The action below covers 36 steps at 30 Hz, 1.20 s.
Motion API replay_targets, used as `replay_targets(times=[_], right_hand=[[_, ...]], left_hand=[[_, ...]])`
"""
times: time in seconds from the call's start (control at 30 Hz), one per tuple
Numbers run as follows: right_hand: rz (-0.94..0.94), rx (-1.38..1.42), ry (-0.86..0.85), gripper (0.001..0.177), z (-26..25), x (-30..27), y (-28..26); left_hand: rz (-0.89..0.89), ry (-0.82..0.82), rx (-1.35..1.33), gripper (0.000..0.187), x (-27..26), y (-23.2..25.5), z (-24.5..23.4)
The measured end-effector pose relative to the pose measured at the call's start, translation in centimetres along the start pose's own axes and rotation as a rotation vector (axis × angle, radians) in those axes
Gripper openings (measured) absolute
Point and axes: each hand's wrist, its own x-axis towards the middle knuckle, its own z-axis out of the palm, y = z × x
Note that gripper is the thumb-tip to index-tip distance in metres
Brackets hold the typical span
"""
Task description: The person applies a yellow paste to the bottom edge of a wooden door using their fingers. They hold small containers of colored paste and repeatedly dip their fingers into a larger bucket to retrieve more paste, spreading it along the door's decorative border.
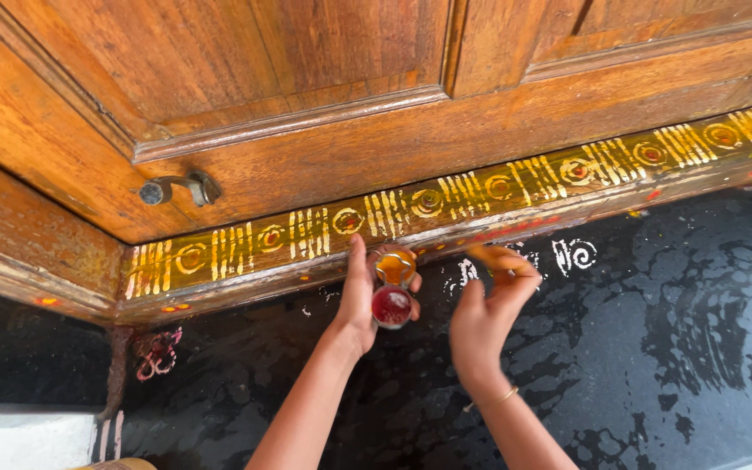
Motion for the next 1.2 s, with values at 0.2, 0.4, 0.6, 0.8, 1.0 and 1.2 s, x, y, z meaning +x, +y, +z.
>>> replay_targets(times=[0.2,0.4,0.6,0.8,1.0,1.2], right_hand=[[0.378,0.105,0.029,0.054,-1.2,0.9,3.5],[0.378,0.108,-0.009,0.057,-0.8,0.8,4.3],[0.4,0.16,-0.016,0.057,-0.5,1.0,4.8],[0.363,0.166,0.002,0.057,-0.5,1.0,5.1],[0.388,0.112,-0.001,0.058,-0.7,2.0,5.0],[0.27,0.067,0.003,0.059,-1.1,1.5,4.7]], left_hand=[[0.039,0.011,-0.035,0.082,0.6,0.3,0.2],[0.039,0.009,-0.03,0.082,0.8,0.0,0.5],[0.026,0.012,-0.025,0.082,0.7,-0.1,0.7],[0.025,0.014,-0.02,0.082,0.7,-0.1,0.8],[0.026,0.011,-0.021,0.083,0.7,-0.2,0.7],[0.028,0.018,-0.004,0.082,0.6,-0.4,0.9]])
